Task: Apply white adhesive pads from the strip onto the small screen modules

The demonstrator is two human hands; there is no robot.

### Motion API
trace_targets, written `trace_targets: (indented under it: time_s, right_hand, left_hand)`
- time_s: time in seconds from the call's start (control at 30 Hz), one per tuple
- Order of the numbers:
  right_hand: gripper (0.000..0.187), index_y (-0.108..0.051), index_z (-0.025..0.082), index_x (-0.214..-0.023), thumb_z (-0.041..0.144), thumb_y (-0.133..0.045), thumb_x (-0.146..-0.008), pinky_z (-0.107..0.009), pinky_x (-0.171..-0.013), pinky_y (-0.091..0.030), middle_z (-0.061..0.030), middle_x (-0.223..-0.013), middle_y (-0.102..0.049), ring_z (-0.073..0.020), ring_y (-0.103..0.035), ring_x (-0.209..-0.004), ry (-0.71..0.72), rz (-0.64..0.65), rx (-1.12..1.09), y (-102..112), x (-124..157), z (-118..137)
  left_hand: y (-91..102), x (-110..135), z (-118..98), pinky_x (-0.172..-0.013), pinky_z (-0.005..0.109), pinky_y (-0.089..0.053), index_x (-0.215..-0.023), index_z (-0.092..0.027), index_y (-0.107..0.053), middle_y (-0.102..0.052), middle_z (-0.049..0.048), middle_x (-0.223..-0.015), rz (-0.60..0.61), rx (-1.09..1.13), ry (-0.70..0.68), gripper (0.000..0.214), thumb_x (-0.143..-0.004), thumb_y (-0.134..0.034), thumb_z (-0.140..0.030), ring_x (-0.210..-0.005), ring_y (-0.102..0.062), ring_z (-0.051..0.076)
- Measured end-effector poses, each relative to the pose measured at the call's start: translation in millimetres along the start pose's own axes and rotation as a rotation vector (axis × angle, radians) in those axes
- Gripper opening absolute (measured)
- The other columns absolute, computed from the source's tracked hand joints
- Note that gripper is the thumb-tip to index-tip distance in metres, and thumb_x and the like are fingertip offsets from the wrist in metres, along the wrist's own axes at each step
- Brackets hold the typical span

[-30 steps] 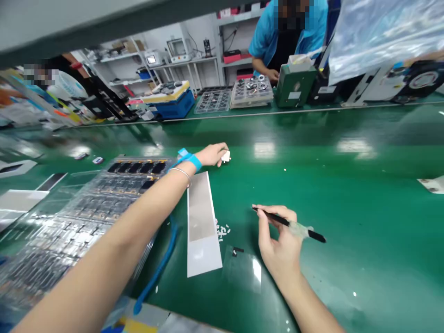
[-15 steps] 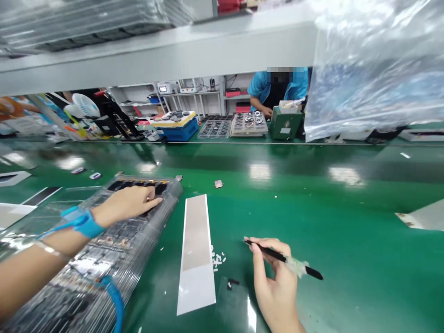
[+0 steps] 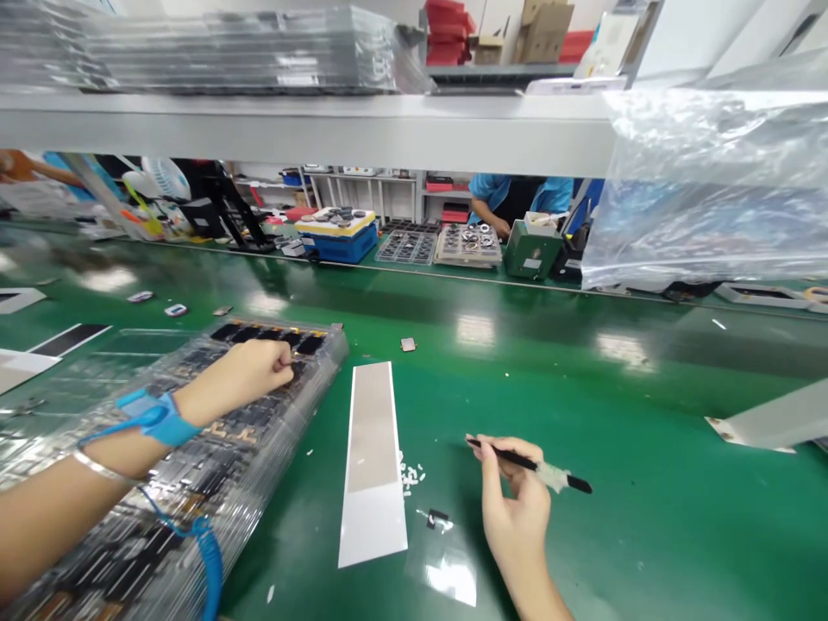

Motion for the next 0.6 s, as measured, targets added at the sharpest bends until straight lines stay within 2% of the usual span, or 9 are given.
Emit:
trace_targets:
  time_s: [0.07, 0.13, 0.2, 0.23, 0.3, 0.37, 0.47, 0.5, 0.6]
  right_hand:
    - [0.017, -0.058, 0.017, -0.090, 0.030, -0.069, -0.087, -0.034, -0.076, -0.064, -0.0045, -0.085, -0.068, -0.0236, -0.077, -0.083, -0.033, 0.010, -0.049, -1, -2, 9]
    - [0.012, -0.059, 0.019, -0.093, 0.029, -0.065, -0.090, -0.036, -0.079, -0.062, -0.0032, -0.084, -0.068, -0.0226, -0.076, -0.085, -0.058, 0.082, -0.112, -5, -3, 23]
    - [0.007, -0.062, 0.020, -0.095, 0.025, -0.058, -0.094, -0.033, -0.074, -0.060, -0.0022, -0.083, -0.065, -0.0184, -0.073, -0.079, -0.040, 0.192, -0.122, -13, -1, 40]
    - [0.010, -0.064, 0.020, -0.094, 0.022, -0.054, -0.095, -0.030, -0.070, -0.058, -0.0017, -0.081, -0.063, -0.0159, -0.070, -0.075, -0.007, 0.243, -0.091, -17, 0, 49]
    - [0.016, -0.066, 0.021, -0.089, 0.017, -0.051, -0.094, -0.025, -0.059, -0.051, -0.0011, -0.079, -0.057, -0.0126, -0.062, -0.069, 0.069, 0.341, 0.023, -27, 5, 61]
    - [0.012, -0.065, 0.021, -0.089, 0.014, -0.055, -0.089, -0.022, -0.048, -0.042, 0.0001, -0.078, -0.054, -0.0096, -0.052, -0.058, 0.106, 0.417, 0.124, -35, 12, 67]
    - [0.012, -0.061, 0.021, -0.095, 0.013, -0.061, -0.085, -0.021, -0.040, -0.033, 0.0013, -0.079, -0.054, -0.0058, -0.039, -0.046, 0.138, 0.456, 0.193, -42, 20, 65]
    - [0.014, -0.061, 0.021, -0.096, 0.012, -0.061, -0.085, -0.020, -0.040, -0.034, 0.0007, -0.081, -0.055, -0.0055, -0.040, -0.046, 0.172, 0.458, 0.219, -43, 23, 63]
    - [0.017, -0.063, 0.021, -0.098, 0.009, -0.063, -0.085, -0.021, -0.048, -0.045, -0.0026, -0.086, -0.061, -0.0091, -0.057, -0.058, 0.301, 0.472, 0.300, -43, 28, 58]
  left_hand:
    - [3.2, 4, -12, -0.077, 0.038, -0.046, -0.071, -0.023, -0.043, -0.065, 0.0065, -0.070, 0.020, 0.138, -0.032, 0.014, -0.078, -0.055, -0.020, -0.084, -0.067, 0.031]
    - [-2.1, 12, -32, -0.080, 0.037, -0.049, -0.082, -0.023, -0.042, -0.068, 0.0058, -0.082, 0.098, 0.327, -0.103, 0.007, -0.087, -0.047, -0.024, -0.089, -0.068, 0.026]
    - [-17.2, 25, -60, -0.078, 0.034, -0.053, -0.090, -0.023, -0.039, -0.070, 0.0051, -0.090, 0.236, 0.543, -0.184, 0.008, -0.096, -0.034, -0.026, -0.087, -0.069, 0.019]
    - [-27.2, 33, -75, -0.075, 0.032, -0.055, -0.093, -0.023, -0.038, -0.070, 0.0045, -0.090, 0.312, 0.638, -0.211, 0.013, -0.099, -0.027, -0.027, -0.083, -0.069, 0.017]
    - [-47.4, 50, -101, -0.067, 0.030, -0.056, -0.094, -0.023, -0.037, -0.067, 0.0017, -0.081, 0.449, 0.786, -0.249, 0.020, -0.101, -0.020, -0.030, -0.069, -0.067, 0.014]
    - [-63.3, 64, -119, -0.063, 0.028, -0.054, -0.093, -0.022, -0.038, -0.061, -0.0016, -0.074, 0.557, 0.936, -0.246, 0.019, -0.102, -0.027, -0.035, -0.062, -0.061, 0.012]
    - [-74.6, 76, -127, -0.061, 0.025, -0.048, -0.091, -0.021, -0.042, -0.053, -0.0047, -0.070, 0.639, 1.113, -0.198, 0.014, -0.099, -0.043, -0.033, -0.060, -0.053, 0.011]
    - [-75.7, 77, -127, -0.062, 0.025, -0.047, -0.090, -0.021, -0.043, -0.054, -0.0043, -0.072, 0.644, 1.125, -0.188, 0.013, -0.098, -0.045, -0.030, -0.062, -0.052, 0.011]
    - [-75.5, 77, -125, -0.062, 0.025, -0.047, -0.091, -0.021, -0.046, -0.057, -0.0018, -0.080, 0.640, 1.111, -0.166, 0.007, -0.097, -0.048, -0.025, -0.071, -0.056, 0.013]
Point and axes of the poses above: each hand's wrist, its own x-axis away from the middle knuckle, its own y-axis out of the back of the hand, z = x × y, the point moved 2 cm from there along -x, towards the middle knuckle
